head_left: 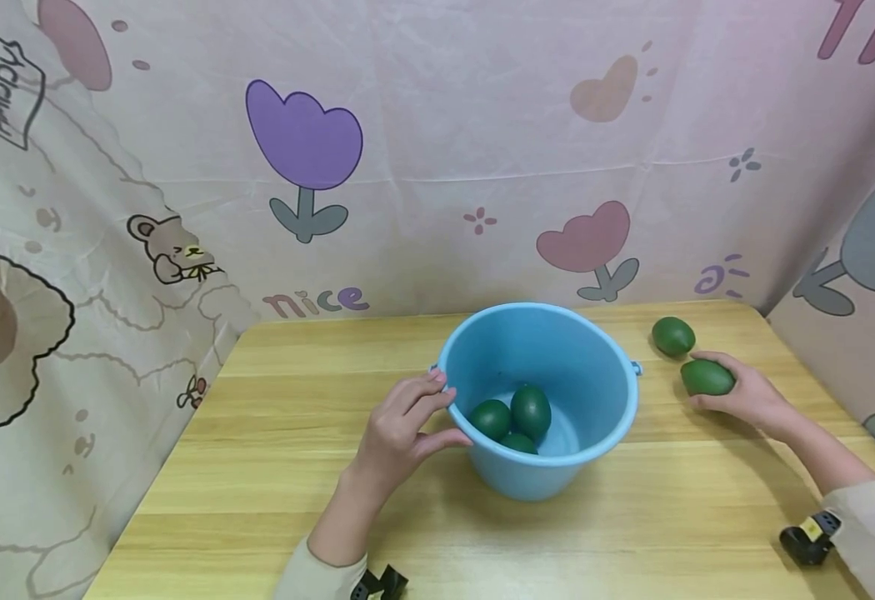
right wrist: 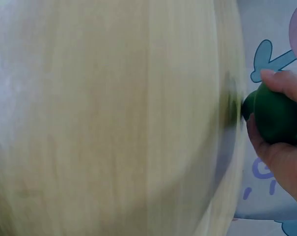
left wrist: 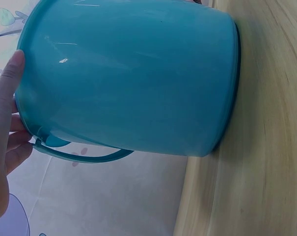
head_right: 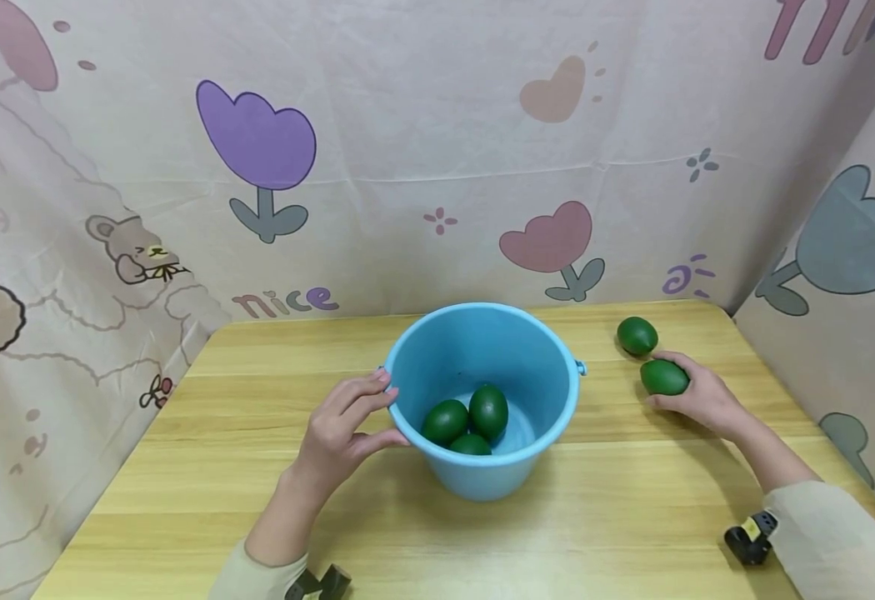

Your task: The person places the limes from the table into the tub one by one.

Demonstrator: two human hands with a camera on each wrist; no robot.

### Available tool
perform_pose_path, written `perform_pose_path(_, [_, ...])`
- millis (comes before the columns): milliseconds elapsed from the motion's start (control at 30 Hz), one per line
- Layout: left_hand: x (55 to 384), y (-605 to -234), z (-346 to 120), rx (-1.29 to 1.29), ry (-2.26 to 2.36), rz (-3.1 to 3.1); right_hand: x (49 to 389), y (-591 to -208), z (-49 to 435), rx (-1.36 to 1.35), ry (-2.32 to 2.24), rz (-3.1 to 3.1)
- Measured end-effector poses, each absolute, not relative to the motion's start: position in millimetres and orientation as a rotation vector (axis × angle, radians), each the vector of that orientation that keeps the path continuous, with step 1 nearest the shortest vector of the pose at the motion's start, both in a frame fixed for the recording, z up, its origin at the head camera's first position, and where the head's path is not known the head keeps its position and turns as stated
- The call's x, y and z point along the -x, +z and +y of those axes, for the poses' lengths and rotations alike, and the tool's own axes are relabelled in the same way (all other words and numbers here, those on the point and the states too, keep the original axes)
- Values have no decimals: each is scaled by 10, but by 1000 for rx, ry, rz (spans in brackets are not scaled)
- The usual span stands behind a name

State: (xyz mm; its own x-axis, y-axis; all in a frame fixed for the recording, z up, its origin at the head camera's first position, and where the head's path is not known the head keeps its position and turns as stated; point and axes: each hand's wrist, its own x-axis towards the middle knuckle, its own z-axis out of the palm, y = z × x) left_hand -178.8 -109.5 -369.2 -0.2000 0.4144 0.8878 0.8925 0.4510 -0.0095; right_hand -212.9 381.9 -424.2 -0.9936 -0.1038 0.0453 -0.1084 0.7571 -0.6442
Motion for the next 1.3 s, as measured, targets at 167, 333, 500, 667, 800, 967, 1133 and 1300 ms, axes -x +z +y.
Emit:
perform_pose_path(167, [1783,-3690,-1097,1113,-667,-1808,2105,-4178,3775,-240,1091,-2914])
perform_pose_path(333, [1789,-3691,-1101,1111,-665,-1807,2084,-4125,3735,-307,1085,-2891])
perform_pose_path(500, [1797,-3694,-1100,1107,-660,-1812,2044,-4073,3695,-373,1090,-2875])
perform_pose_path(667, [1795,-3703,-1103,1101,-661,-1819,2017,-4027,3651,-421,1094,-2875])
perform_pose_path(800, [1792,-3705,-1103,1101,-661,-1821,2002,-3962,3611,-430,1083,-2892])
perform_pose_path(967, [1786,-3702,-1103,1102,-667,-1828,1992,-3870,3555,-491,1091,-2857])
perform_pose_path(1133, [1784,-3695,-1098,1117,-672,-1817,1988,-3779,3515,-559,1080,-2819])
perform_pose_path(1300, [1797,-3692,-1092,1125,-668,-1795,1989,-3685,3511,-581,1061,-2820])
